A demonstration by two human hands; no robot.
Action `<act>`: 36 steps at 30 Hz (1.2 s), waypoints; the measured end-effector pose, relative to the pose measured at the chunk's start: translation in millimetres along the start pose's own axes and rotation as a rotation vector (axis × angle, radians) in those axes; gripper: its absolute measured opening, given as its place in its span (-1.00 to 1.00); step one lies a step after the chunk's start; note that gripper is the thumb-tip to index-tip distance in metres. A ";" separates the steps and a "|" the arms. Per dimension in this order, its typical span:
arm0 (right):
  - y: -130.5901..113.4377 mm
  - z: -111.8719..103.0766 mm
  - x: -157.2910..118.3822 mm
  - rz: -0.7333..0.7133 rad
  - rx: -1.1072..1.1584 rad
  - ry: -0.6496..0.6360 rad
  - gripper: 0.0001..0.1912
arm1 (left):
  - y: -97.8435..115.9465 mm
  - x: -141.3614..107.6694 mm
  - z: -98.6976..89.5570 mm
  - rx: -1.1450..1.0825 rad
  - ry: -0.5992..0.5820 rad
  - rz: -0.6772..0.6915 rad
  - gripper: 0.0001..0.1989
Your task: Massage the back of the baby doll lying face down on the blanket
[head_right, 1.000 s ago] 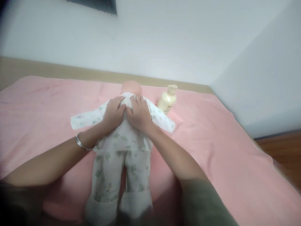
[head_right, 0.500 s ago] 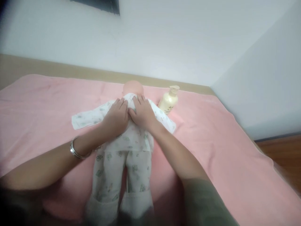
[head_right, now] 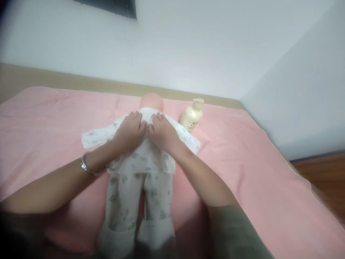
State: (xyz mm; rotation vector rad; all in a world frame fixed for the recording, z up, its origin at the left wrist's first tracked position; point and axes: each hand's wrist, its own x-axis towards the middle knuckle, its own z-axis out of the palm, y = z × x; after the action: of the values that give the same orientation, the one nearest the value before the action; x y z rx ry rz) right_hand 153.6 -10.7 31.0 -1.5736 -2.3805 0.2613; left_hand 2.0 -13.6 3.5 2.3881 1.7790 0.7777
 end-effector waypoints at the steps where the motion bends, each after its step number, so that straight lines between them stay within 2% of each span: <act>1: 4.7 -0.3 5.7 0.018 0.012 0.008 -0.44 | 3.8 -5.7 1.1 0.009 0.022 0.039 -0.67; 3: 11.4 0.8 13.6 0.032 0.011 0.038 -0.46 | 9.7 -13.4 0.6 0.027 0.041 0.112 -0.66; 6: 10.9 4.0 12.6 0.020 -0.029 0.075 -0.51 | 10.8 -11.0 -6.2 0.052 -0.007 0.163 -0.69; 10: -3.4 7.3 -4.2 -0.021 -0.106 0.109 -0.54 | -0.5 8.6 -12.5 -0.001 -0.091 0.009 -0.77; 13: -10.4 6.2 -11.9 -0.061 -0.145 0.125 -0.58 | -8.0 17.0 -7.2 -0.003 -0.103 -0.044 -0.73; 17: -1.9 -2.9 -2.0 0.010 -0.051 0.052 -0.65 | -3.2 7.0 0.7 0.069 -0.033 0.033 -0.64; 20: 10.3 -9.0 11.1 0.021 0.014 -0.008 -0.61 | 8.9 -6.1 -1.6 0.121 -0.012 0.095 -0.62; 24: 13.8 -5.9 13.6 -0.019 -0.046 -0.011 -0.55 | 15.1 -7.1 -9.7 0.110 -0.043 0.138 -0.69; 26: 8.8 -0.1 6.5 -0.043 -0.116 0.024 -0.53 | 10.0 1.1 -12.1 0.046 -0.075 0.098 -0.75; 31: -4.2 9.1 -12.7 -0.222 -0.251 0.124 -0.58 | -6.8 20.4 -9.6 -0.042 -0.108 -0.012 -0.83; 33: -4.0 5.9 -11.8 -0.192 -0.228 0.106 -0.62 | -7.2 19.1 -6.7 -0.046 -0.080 -0.011 -0.83; 36: 2.7 -2.5 -0.6 -0.055 -0.095 0.015 -0.62 | 1.2 7.0 -3.5 -0.005 -0.001 0.043 -0.76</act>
State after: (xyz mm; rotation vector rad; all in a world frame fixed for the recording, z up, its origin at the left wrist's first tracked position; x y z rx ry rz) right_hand 157.0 -10.2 32.4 -1.5423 -2.4536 0.1261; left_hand 3.0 -8.5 9.4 2.4312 1.7283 0.7842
